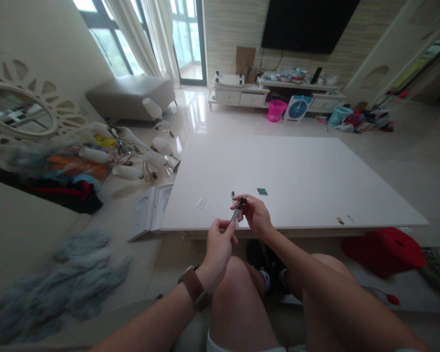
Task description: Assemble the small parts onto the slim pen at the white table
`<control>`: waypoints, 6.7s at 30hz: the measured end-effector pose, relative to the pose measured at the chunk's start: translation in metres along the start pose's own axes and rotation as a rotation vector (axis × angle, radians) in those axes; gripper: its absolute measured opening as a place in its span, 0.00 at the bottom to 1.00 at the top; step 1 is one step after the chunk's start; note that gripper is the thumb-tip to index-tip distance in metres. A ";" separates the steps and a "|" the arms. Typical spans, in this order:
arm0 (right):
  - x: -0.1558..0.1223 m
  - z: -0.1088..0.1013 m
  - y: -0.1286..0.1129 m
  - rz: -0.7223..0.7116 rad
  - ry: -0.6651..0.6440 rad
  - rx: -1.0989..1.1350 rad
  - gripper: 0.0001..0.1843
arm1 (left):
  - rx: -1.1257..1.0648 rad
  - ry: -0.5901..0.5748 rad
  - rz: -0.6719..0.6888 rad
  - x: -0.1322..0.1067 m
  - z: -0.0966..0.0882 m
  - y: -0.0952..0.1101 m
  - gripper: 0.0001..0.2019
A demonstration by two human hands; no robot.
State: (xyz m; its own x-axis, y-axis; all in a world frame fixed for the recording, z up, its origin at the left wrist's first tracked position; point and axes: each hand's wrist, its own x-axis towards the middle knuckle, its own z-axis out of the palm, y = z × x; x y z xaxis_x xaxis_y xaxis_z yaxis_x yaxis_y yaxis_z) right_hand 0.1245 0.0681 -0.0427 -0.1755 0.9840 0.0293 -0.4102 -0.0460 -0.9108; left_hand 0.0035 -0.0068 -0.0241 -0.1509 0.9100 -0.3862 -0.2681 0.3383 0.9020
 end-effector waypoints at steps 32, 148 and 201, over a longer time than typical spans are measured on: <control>0.000 0.000 -0.001 0.026 -0.002 0.042 0.14 | 0.018 -0.004 0.020 -0.002 0.000 -0.002 0.16; -0.013 0.015 -0.011 0.233 -0.236 0.174 0.10 | -0.367 -0.176 -0.178 -0.006 0.004 0.015 0.22; -0.016 0.015 -0.005 0.202 -0.248 0.147 0.05 | -0.157 -0.142 -0.237 -0.007 0.004 0.017 0.20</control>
State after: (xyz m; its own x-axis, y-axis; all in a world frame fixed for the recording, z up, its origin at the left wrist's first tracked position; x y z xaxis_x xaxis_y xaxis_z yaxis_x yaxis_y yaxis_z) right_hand 0.1155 0.0504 -0.0327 -0.4712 0.8815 -0.0302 -0.4658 -0.2778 -0.8401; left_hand 0.0040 -0.0070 -0.0056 0.0641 0.8385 -0.5411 -0.4253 0.5135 0.7453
